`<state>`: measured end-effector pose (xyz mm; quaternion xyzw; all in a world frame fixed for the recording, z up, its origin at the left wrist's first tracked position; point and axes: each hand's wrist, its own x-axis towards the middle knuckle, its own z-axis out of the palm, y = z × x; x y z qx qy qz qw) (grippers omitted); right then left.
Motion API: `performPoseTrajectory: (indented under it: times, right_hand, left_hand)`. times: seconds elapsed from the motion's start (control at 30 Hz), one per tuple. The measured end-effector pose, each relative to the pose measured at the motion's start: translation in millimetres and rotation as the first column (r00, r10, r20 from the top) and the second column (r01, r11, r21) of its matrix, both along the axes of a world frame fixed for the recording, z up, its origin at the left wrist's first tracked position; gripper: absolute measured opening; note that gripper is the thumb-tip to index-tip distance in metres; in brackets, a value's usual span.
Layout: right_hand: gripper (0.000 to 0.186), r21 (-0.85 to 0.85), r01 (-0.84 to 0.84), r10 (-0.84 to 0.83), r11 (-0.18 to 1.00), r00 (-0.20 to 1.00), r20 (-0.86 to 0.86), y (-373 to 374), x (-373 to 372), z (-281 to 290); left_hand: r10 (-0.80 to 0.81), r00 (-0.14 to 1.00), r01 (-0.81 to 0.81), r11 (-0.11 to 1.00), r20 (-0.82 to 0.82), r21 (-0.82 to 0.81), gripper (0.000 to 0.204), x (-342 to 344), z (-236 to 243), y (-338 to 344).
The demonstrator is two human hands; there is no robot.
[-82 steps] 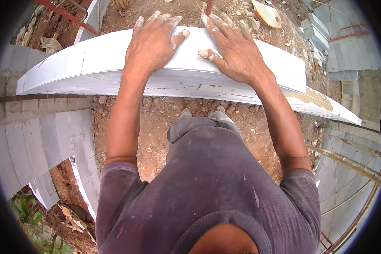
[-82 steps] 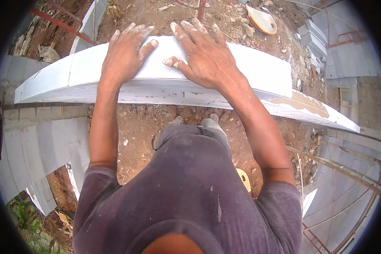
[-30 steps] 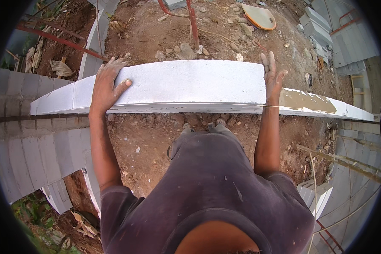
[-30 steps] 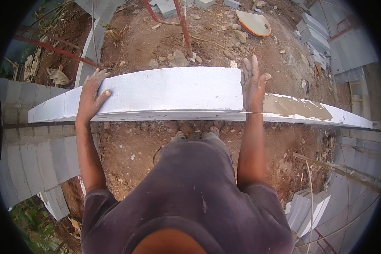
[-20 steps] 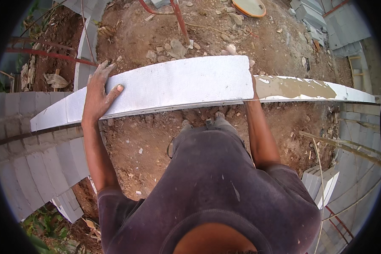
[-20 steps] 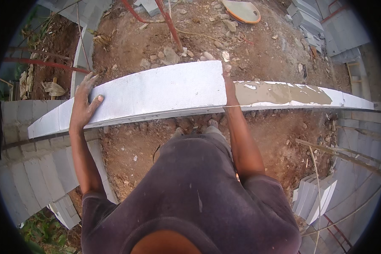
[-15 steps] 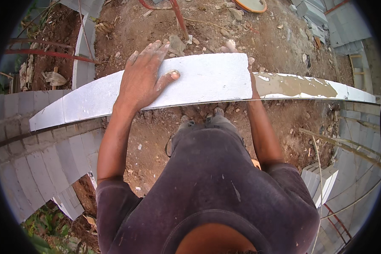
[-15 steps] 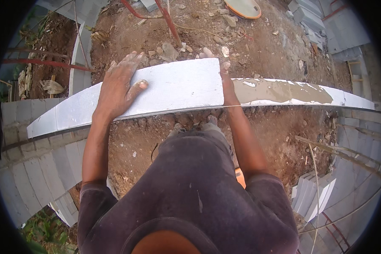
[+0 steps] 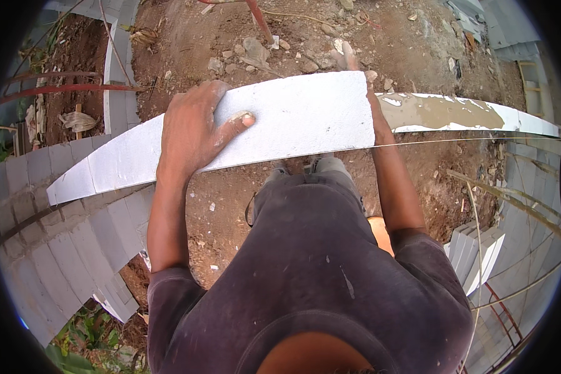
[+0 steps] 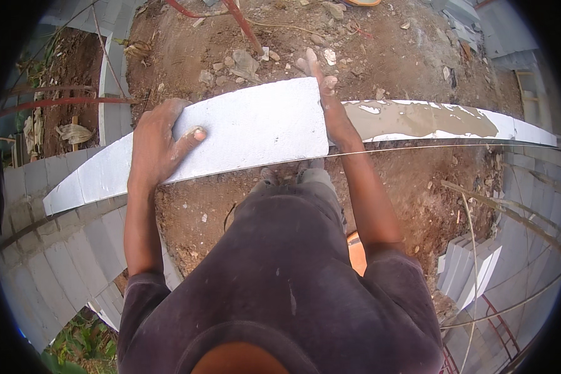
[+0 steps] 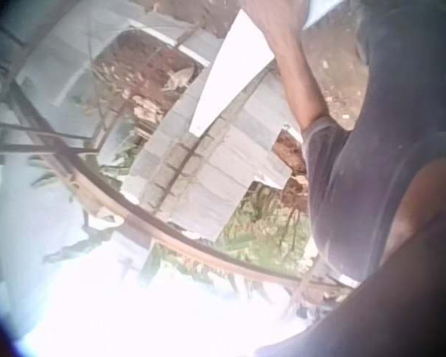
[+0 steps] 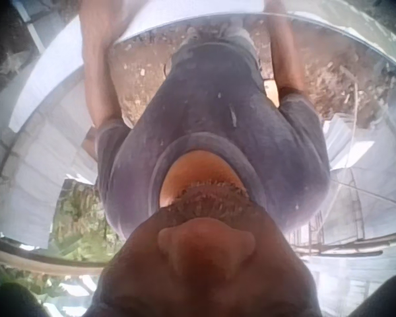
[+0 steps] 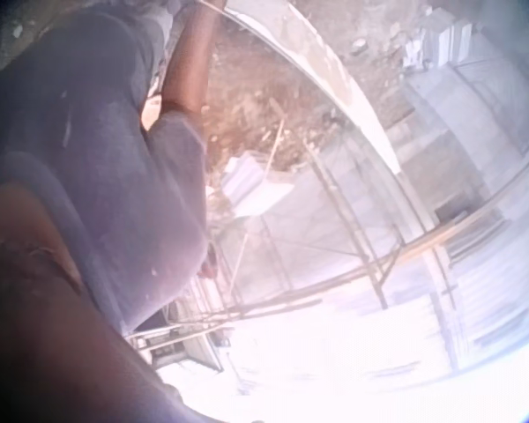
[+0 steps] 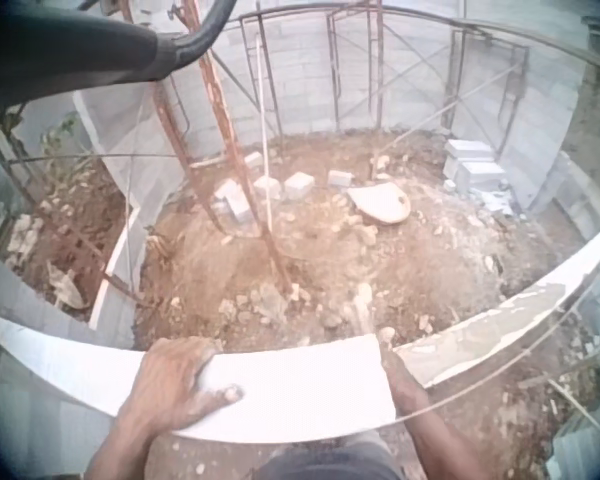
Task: The person scoops mortar from a bucket with a trowel and applies it to a low wall. They then pick up white blocks, apply mortar to their edges, and place them onto the wall, adjusting alignment by hand.
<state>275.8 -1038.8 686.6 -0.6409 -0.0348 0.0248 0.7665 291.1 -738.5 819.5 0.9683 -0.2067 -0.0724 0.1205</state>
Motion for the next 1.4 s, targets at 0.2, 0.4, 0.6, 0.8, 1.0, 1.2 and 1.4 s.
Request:
performPoseTrajectory:
  times: [0.2, 0.4, 0.6, 0.8, 1.0, 1.2, 1.4]
  right_hand:
    - [0.098, 0.063, 0.145, -0.151, 0.987, 0.983, 0.104, 14.6, -5.2, -36.1]
    - [0.099, -0.019, 0.059, -0.058, 0.998, 0.998, 0.022, -0.2, 2.3, -12.1]
    - [0.095, 0.075, 0.327, -0.333, 0.942, 0.939, 0.088, -13.9, 6.5, -17.2]
    - [0.088, 0.120, 0.053, -0.047, 0.991, 0.997, -0.055, 18.7, 2.4, -30.5]
    - [0.076, -0.066, 0.090, -0.093, 0.994, 0.995, -0.040, 27.0, -1.9, -10.3]
    - [0.073, -0.311, 0.025, 0.008, 0.950, 0.994, 0.105, 10.3, 3.2, -26.0]
    - [0.052, -0.521, 0.035, 0.138, 0.853, 0.947, 0.290, 18.5, 1.0, -19.3]
  left_hand:
    - [-0.054, 0.996, 0.057, 0.998, 0.071, -0.037, 0.081, 1.0, -4.5, 1.4]
    - [-0.022, 0.999, 0.022, 0.999, 0.023, 0.034, 0.084, -0.4, -1.2, 1.2]
    - [-0.015, 1.000, 0.014, 1.000, 0.022, 0.024, 0.087, -1.4, -1.6, -0.3]
    - [-0.017, 0.996, 0.019, 1.000, 0.084, -0.021, 0.085, -4.3, -5.9, 5.5]
    - [-0.005, 0.960, 0.044, 0.990, 0.282, -0.132, 0.079, -4.3, -14.5, 12.5]
    - [0.215, 0.931, -0.124, 0.946, 0.293, -0.300, 0.078, -11.1, 7.9, 68.6]
    - [0.483, 0.763, -0.367, 0.871, 0.430, -0.326, 0.083, -15.3, 32.1, 168.4]
